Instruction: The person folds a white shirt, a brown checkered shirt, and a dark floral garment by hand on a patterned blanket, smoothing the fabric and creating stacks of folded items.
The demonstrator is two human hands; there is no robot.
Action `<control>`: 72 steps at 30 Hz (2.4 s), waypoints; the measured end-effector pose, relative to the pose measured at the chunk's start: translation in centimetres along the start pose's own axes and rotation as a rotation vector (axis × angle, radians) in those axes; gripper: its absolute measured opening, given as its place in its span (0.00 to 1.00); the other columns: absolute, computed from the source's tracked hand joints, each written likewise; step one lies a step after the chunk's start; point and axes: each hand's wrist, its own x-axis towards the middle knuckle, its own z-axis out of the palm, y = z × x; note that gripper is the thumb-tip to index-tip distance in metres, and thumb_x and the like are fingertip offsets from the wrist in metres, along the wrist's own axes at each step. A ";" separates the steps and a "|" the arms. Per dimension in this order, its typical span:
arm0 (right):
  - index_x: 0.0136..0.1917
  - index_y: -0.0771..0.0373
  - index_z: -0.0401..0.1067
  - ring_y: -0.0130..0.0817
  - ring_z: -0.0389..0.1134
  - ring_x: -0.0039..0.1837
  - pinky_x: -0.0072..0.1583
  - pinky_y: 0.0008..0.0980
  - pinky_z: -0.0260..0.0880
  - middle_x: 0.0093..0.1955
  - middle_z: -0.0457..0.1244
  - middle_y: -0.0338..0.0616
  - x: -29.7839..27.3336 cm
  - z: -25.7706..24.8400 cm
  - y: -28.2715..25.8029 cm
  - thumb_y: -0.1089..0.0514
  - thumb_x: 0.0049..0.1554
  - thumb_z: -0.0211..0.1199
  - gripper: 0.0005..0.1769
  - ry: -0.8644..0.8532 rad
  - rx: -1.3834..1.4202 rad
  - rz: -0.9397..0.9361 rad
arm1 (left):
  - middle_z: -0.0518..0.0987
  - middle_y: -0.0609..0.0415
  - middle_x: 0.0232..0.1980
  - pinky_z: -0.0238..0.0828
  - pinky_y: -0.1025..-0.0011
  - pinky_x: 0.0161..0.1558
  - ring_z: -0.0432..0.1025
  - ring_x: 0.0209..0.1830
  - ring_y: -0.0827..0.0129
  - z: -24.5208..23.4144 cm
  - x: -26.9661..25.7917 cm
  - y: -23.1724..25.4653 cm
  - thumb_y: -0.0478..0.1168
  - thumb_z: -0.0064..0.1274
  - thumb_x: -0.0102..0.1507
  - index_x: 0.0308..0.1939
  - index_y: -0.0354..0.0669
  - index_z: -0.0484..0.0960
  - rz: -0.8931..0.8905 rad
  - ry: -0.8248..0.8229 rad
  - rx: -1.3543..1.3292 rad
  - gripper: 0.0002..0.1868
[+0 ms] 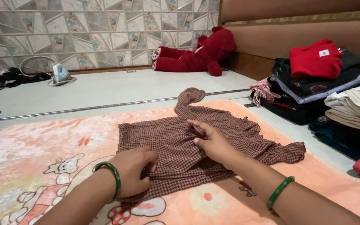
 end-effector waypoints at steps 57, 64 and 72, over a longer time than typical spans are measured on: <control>0.68 0.55 0.71 0.42 0.69 0.66 0.68 0.42 0.66 0.67 0.66 0.48 14.9 3.8 -2.1 0.59 0.63 0.55 0.20 -0.136 -0.860 -0.064 | 0.28 0.54 0.86 0.20 0.37 0.78 0.18 0.85 0.51 3.1 2.0 -2.1 0.81 0.23 0.58 0.83 0.63 0.31 -0.343 -0.341 -0.049 0.56; 0.74 0.49 0.62 0.49 0.59 0.72 0.69 0.49 0.62 0.71 0.58 0.51 18.4 6.8 -0.3 0.67 0.54 0.59 0.35 -0.077 -1.088 -0.169 | 0.29 0.53 0.86 0.21 0.35 0.77 0.20 0.85 0.50 3.6 2.9 -2.5 0.82 0.23 0.57 0.83 0.64 0.34 -0.358 -0.363 -0.037 0.56; 0.55 0.58 0.76 0.46 0.68 0.64 0.68 0.49 0.63 0.58 0.69 0.49 16.0 4.0 -2.4 0.61 0.57 0.60 0.13 -0.004 -1.292 -0.339 | 0.30 0.51 0.86 0.24 0.38 0.78 0.21 0.85 0.50 3.2 2.3 -2.0 0.81 0.22 0.59 0.83 0.62 0.33 -0.361 -0.361 -0.023 0.55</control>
